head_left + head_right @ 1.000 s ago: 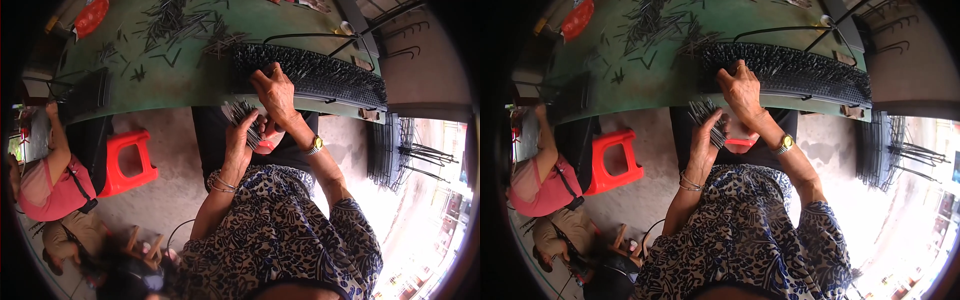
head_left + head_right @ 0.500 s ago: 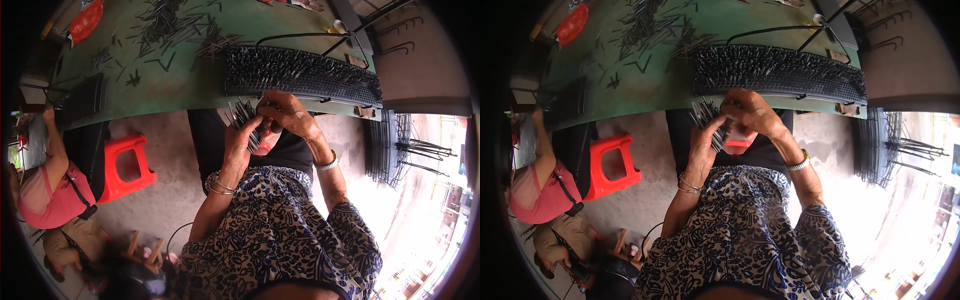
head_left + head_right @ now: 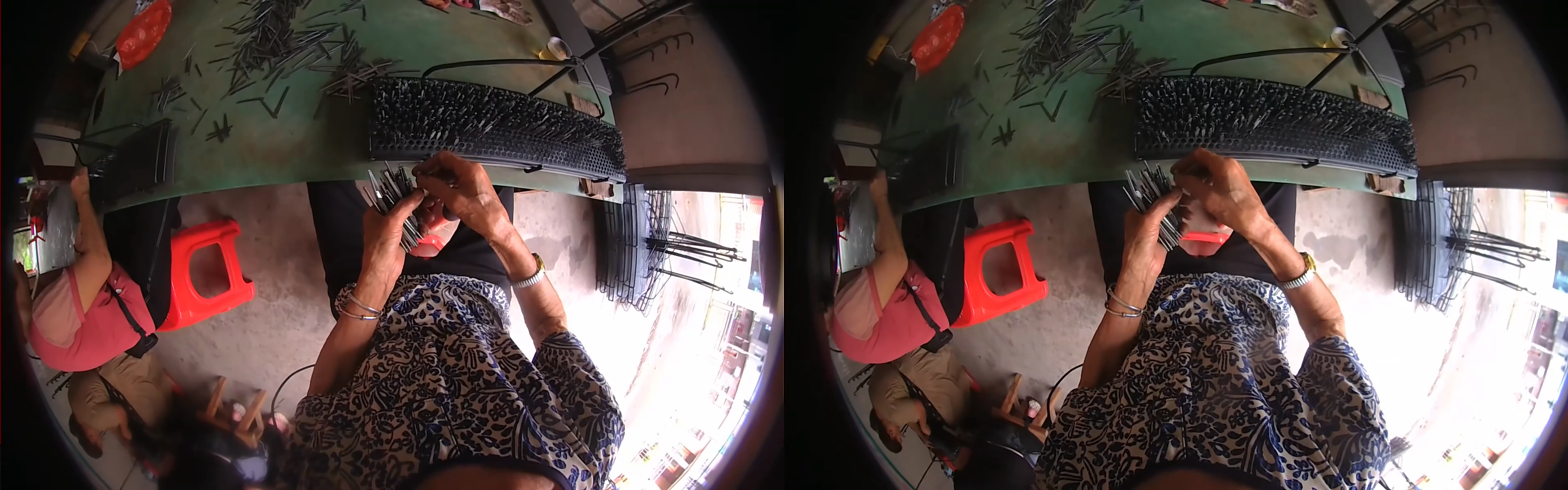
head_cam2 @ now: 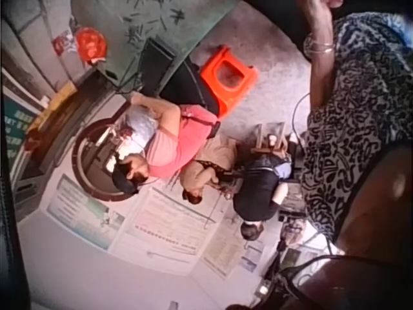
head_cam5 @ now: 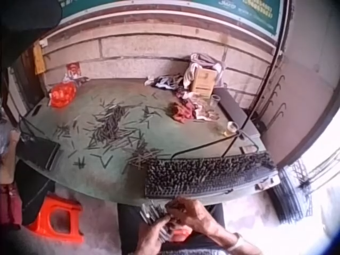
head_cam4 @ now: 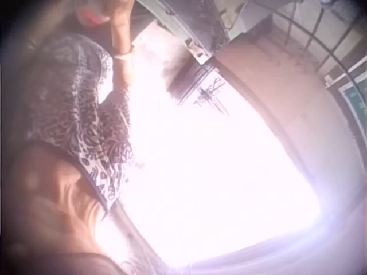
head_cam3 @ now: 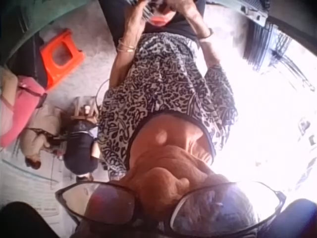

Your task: Manually sorting and assembling small metal pins or hooks on a workbench.

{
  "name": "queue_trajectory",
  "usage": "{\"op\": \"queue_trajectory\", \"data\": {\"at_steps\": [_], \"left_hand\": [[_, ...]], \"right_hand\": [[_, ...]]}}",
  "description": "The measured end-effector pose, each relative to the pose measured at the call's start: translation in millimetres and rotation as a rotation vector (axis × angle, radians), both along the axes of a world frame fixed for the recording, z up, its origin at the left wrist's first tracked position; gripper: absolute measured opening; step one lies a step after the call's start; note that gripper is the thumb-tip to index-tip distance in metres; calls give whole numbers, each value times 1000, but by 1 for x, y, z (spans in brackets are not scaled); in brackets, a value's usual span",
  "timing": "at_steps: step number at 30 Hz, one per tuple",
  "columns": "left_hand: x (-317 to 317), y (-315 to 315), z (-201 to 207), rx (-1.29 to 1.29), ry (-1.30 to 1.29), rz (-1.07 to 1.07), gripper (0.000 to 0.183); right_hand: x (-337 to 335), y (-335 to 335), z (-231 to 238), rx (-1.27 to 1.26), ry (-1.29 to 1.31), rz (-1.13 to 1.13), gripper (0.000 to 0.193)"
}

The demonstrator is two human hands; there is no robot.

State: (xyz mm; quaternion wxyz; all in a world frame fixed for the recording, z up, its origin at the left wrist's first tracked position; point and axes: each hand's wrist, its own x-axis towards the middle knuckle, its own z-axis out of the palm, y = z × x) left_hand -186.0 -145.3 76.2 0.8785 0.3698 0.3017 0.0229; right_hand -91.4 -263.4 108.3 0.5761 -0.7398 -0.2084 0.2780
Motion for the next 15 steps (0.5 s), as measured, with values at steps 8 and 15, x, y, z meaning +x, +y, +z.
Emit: {"op": "queue_trajectory", "data": {"at_steps": [8, 15], "left_hand": [[1, 6, 10, -99, -57, -29, 22], [2, 6, 5, -172, -144, -56, 22]], "right_hand": [[-2, 8, 14, 49, 148, -38, 20], [-2, 7, 9, 58, 199, -63, 20]]}}
